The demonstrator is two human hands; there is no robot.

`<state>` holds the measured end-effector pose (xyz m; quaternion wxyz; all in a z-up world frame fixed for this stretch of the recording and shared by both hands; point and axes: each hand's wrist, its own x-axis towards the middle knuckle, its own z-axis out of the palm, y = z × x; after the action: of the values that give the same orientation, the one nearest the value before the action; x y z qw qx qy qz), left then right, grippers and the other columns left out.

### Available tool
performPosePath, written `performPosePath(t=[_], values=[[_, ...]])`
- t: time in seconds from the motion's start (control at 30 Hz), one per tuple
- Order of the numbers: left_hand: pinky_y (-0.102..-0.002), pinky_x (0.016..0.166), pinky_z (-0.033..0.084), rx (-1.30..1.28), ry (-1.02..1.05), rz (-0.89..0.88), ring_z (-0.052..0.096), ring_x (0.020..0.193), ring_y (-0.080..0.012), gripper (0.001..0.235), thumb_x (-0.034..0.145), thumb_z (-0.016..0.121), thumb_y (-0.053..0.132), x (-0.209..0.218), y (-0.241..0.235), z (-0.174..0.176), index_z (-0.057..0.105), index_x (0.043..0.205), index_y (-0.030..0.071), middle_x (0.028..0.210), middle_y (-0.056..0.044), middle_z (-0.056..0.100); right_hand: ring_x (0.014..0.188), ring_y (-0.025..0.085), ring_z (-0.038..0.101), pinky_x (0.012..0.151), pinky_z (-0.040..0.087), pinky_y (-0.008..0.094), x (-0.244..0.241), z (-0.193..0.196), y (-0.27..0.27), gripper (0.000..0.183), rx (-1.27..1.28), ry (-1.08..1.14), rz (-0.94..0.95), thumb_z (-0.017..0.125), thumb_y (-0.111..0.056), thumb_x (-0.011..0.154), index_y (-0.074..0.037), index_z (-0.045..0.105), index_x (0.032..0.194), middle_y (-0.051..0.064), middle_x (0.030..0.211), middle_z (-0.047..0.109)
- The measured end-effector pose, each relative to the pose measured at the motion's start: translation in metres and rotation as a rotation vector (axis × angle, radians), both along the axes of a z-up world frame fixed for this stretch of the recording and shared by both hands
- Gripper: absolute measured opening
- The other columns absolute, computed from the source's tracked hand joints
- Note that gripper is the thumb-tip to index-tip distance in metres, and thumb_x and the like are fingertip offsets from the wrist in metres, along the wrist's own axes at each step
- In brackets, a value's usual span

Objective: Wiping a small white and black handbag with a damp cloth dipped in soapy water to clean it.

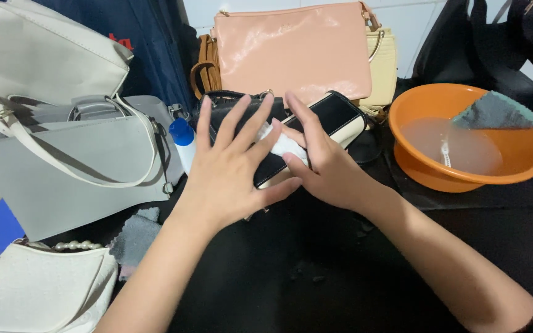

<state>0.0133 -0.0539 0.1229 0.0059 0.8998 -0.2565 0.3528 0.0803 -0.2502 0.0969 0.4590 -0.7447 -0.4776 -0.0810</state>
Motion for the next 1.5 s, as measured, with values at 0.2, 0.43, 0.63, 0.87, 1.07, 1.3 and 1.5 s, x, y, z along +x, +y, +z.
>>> performPosePath(t=[0.2,0.43,0.63,0.87,1.07,1.3,1.5], values=[[-0.071,0.120,0.004,0.044,0.062,-0.002,0.034,0.150,-0.0349,0.079,0.091,0.051,0.075,-0.012,0.005,0.001,0.063,0.139,0.012,0.162,-0.013,0.041,0.147,0.036,0.048,0.120,0.036,0.043,-0.003,0.004,0.002,0.054,0.000,-0.032,0.004,0.043,-0.018,0.106,0.002,0.028,0.154,0.026,0.164,0.031],[-0.069,0.120,0.010,0.091,0.008,0.031,0.039,0.148,-0.0324,0.081,0.088,0.057,0.076,-0.027,0.007,0.003,0.068,0.134,0.011,0.160,-0.010,0.046,0.143,0.036,0.049,0.125,0.032,0.057,0.010,-0.014,0.004,0.028,0.037,-0.355,-0.039,0.050,0.000,0.103,0.005,0.055,0.130,0.024,0.140,0.060],[-0.067,0.122,0.011,0.055,-0.038,0.017,0.040,0.148,-0.0286,0.075,0.089,0.060,0.074,-0.038,0.012,0.010,0.079,0.111,0.005,0.159,-0.009,0.048,0.144,0.033,0.048,0.127,0.025,0.056,0.015,-0.014,0.003,0.029,0.021,-0.229,-0.028,0.049,-0.006,0.103,0.003,0.056,0.130,0.024,0.147,0.055],[-0.048,0.120,0.032,-1.733,0.679,-0.753,0.041,0.146,-0.0350,0.070,0.090,0.037,0.050,-0.033,-0.002,0.018,0.043,0.140,0.000,0.153,-0.022,0.043,0.131,0.026,0.062,0.120,0.039,0.042,0.016,-0.007,0.001,0.025,0.122,-0.049,0.018,0.062,-0.004,0.096,-0.001,0.070,0.120,0.018,0.135,0.068],[-0.037,0.106,0.059,-1.821,0.489,-0.625,0.073,0.110,-0.0268,0.018,0.091,0.072,0.017,-0.023,-0.005,0.007,0.075,0.093,-0.001,0.119,-0.022,0.074,0.129,0.026,0.063,0.112,0.047,0.035,0.015,-0.004,0.001,0.027,0.112,0.014,0.016,0.060,-0.003,0.095,-0.001,0.069,0.120,0.018,0.133,0.068],[-0.032,0.109,0.049,-1.101,0.376,-0.265,0.068,0.121,-0.0172,0.018,0.101,0.058,0.021,-0.024,-0.014,0.007,0.075,0.096,0.014,0.131,-0.010,0.073,0.132,0.024,0.062,0.109,0.050,0.032,0.014,-0.006,-0.001,0.024,0.135,0.155,0.062,0.065,-0.008,0.095,-0.004,0.064,0.118,0.019,0.136,0.064],[-0.064,0.122,0.018,-0.255,-0.043,-0.019,0.063,0.120,-0.0267,0.039,0.094,0.076,0.025,-0.018,-0.013,-0.017,0.067,0.131,0.017,0.113,-0.001,0.072,0.149,0.032,0.042,0.121,0.030,0.051,0.016,0.027,-0.030,0.033,-0.089,-0.127,0.060,0.053,-0.008,0.092,-0.014,0.062,0.123,0.017,0.151,0.051]])
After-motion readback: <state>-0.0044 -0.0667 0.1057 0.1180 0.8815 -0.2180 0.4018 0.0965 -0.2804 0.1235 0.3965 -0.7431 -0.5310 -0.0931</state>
